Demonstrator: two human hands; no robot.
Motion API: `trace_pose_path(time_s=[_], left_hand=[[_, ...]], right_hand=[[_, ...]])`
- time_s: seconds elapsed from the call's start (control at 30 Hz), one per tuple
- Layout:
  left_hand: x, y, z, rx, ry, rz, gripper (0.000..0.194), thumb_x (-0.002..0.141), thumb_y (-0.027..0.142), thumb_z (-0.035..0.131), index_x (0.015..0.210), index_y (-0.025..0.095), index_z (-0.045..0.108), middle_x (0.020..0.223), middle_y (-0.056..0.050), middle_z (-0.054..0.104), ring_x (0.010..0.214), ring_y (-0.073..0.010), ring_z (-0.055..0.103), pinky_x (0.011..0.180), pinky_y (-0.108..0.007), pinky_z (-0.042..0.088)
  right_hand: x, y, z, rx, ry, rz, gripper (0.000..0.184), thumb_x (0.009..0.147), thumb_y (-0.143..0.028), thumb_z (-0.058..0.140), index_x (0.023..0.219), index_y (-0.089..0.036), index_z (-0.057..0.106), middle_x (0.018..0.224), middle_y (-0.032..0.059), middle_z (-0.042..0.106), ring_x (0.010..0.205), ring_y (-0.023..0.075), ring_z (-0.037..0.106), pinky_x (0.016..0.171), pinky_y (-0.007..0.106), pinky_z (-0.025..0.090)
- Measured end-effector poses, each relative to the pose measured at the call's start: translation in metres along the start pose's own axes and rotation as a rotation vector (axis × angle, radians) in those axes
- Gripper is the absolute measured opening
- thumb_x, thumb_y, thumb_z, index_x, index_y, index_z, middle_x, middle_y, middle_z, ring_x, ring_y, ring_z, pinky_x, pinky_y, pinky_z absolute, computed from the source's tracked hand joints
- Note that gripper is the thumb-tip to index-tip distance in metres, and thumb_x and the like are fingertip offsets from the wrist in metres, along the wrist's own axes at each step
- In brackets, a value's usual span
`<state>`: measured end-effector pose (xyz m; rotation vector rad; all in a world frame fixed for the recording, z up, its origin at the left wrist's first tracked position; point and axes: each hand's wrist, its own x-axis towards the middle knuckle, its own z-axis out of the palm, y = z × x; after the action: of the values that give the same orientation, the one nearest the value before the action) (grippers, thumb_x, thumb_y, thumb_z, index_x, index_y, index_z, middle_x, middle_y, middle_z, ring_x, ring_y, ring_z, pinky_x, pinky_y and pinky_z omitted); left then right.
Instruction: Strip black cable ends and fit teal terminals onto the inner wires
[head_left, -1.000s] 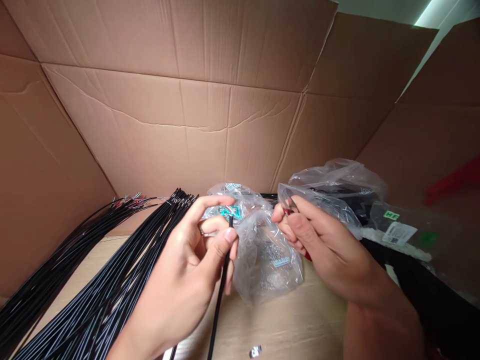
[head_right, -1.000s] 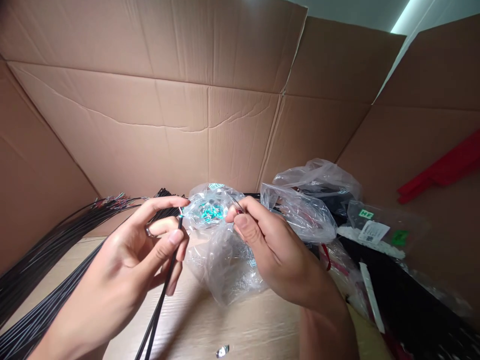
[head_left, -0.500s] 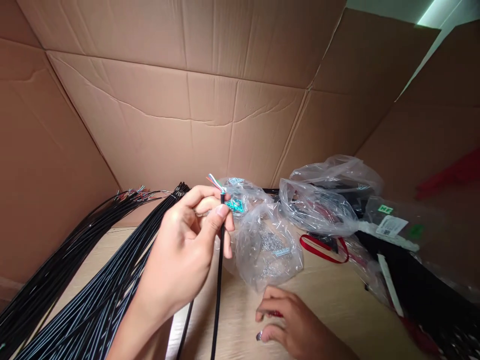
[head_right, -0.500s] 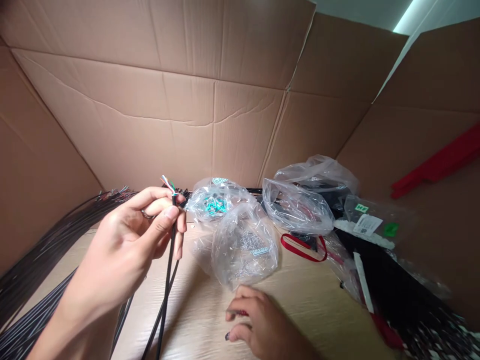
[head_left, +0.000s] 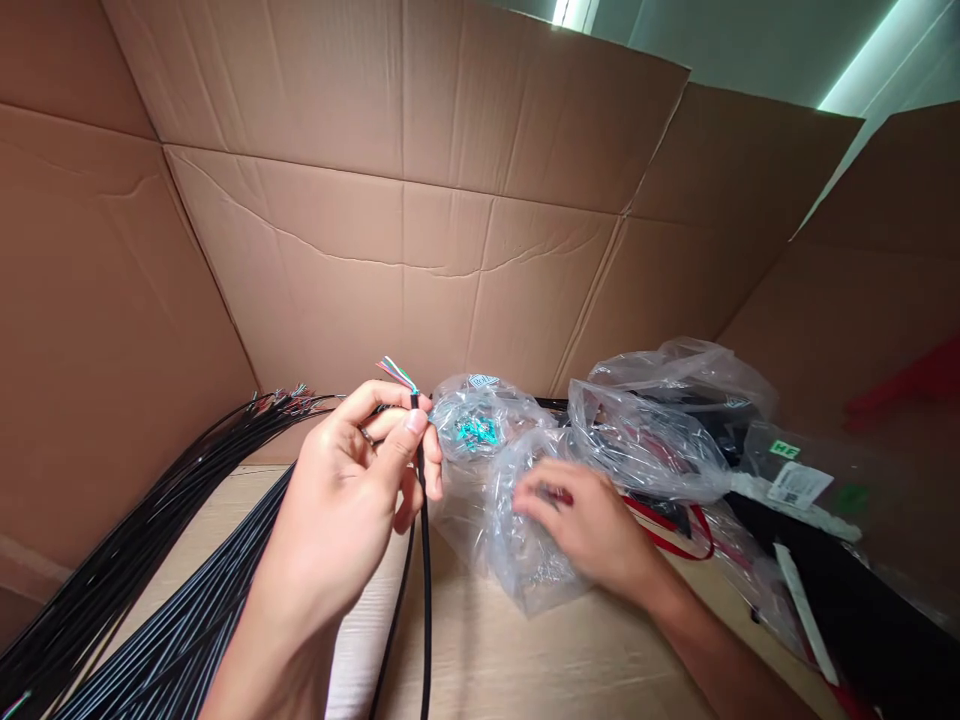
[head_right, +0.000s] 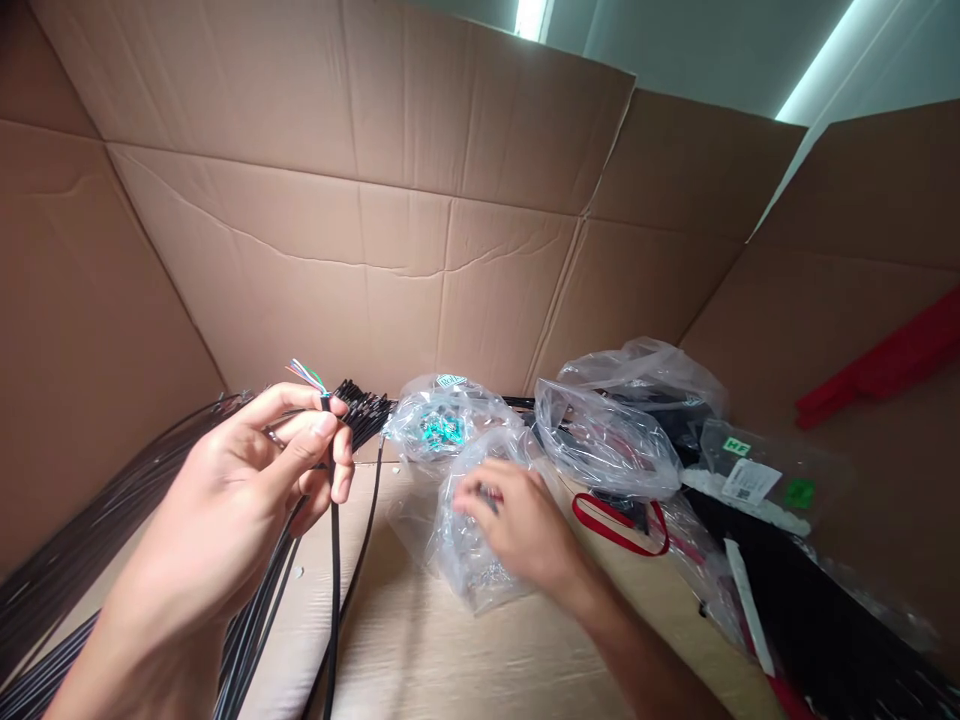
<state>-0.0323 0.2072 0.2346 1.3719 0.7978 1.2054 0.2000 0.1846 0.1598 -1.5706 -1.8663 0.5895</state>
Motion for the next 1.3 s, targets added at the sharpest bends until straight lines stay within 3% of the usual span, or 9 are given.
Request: trace_pose_path(time_s=[0.13,0.23,0.3,0.43,0.63,0.83,0.97,1.1,1.3], left_hand=[[-0.001,0.001,-0.004,0.018,-0.093,-0.087,0.028,0.1,0.045,0.059,0.087,0.02,0.052,0.061,0.002,0.061,0.045,-0.0075,0.042,0.042,-0.016,0.036],[-0.002,0.0,-0.006,-0.023,-0.149,-0.131,0.03,0.099,0.045,0.059,0.085,0.019,0.052,0.061,0.002,0.061,0.045,-0.0075,0.041,0.042,-0.017,0.032],[-0.003,0.001,-0.005,-0.041,-0.182,-0.138,0.031,0.1,0.044,0.059,0.084,0.019,0.054,0.061,0.001,0.06,0.046,-0.0071,0.04,0.043,-0.018,0.03],[-0.006,0.003,0.006,-0.063,-0.243,-0.14,0.032,0.1,0.044,0.058,0.083,0.017,0.059,0.059,0.0,0.06,0.046,-0.0065,0.038,0.045,-0.02,0.027],[-0.012,0.003,0.029,-0.046,-0.282,-0.13,0.026,0.1,0.037,0.06,0.085,0.016,0.062,0.075,-0.002,0.065,0.06,-0.0103,0.054,0.059,-0.023,0.041],[-0.014,-0.002,0.04,0.139,-0.339,-0.194,0.042,0.098,0.055,0.056,0.081,0.018,0.064,0.071,-0.001,0.058,0.062,-0.0121,0.046,0.057,-0.025,0.036],[-0.014,-0.007,0.046,0.187,-0.347,-0.194,0.042,0.099,0.054,0.055,0.078,0.018,0.063,0.072,-0.001,0.056,0.066,-0.0126,0.046,0.06,-0.026,0.036],[-0.011,-0.012,0.05,0.006,-0.432,-0.223,0.032,0.1,0.044,0.059,0.082,0.018,0.064,0.069,0.0,0.059,0.059,-0.0112,0.046,0.059,-0.027,0.035],[-0.009,-0.014,0.057,-0.166,-0.523,-0.269,0.032,0.101,0.037,0.058,0.08,0.014,0.063,0.068,-0.001,0.062,0.052,-0.0095,0.046,0.058,-0.028,0.033]], right_hand=[[0.091,-0.003,0.0,-0.171,0.018,0.083,0.025,0.084,-0.022,0.068,0.062,-0.017,0.059,0.06,-0.0004,0.057,0.062,0.0147,0.05,0.063,0.029,0.033],[0.117,0.001,0.011,-0.179,0.04,0.127,0.017,0.077,-0.015,0.073,0.065,-0.016,0.06,0.058,0.0002,0.057,0.06,0.0145,0.048,0.061,0.029,0.033],[0.108,-0.003,0.012,-0.146,0.064,0.095,0.016,0.083,-0.022,0.069,0.07,-0.016,0.063,0.064,0.001,0.061,0.063,0.0148,0.051,0.062,0.028,0.035],[0.052,-0.025,-0.005,-0.019,0.134,0.029,0.034,0.099,-0.042,0.052,0.08,-0.016,0.065,0.076,0.0019,0.066,0.069,0.0156,0.055,0.062,0.027,0.039],[-0.008,-0.048,-0.027,0.365,0.328,-0.061,0.026,0.094,-0.045,0.066,0.095,-0.021,0.076,0.084,0.0038,0.072,0.075,0.0173,0.063,0.065,0.027,0.048],[-0.012,-0.054,-0.037,0.615,0.188,-0.117,0.029,0.091,-0.048,0.071,0.111,-0.027,0.075,0.081,0.0014,0.067,0.062,0.0131,0.056,0.056,0.026,0.043],[-0.01,-0.058,-0.041,0.715,0.136,-0.182,0.021,0.093,-0.036,0.071,0.081,-0.02,0.071,0.071,0.0004,0.062,0.067,0.0134,0.059,0.061,0.026,0.047],[-0.009,-0.054,-0.043,0.861,0.107,-0.253,0.018,0.097,-0.032,0.067,0.084,-0.021,0.07,0.07,-0.0017,0.063,0.06,0.0091,0.057,0.057,0.022,0.044],[-0.01,-0.048,-0.042,0.888,0.205,-0.242,0.019,0.095,-0.035,0.071,0.083,-0.021,0.07,0.073,-0.003,0.064,0.057,0.0069,0.056,0.059,0.022,0.045]])
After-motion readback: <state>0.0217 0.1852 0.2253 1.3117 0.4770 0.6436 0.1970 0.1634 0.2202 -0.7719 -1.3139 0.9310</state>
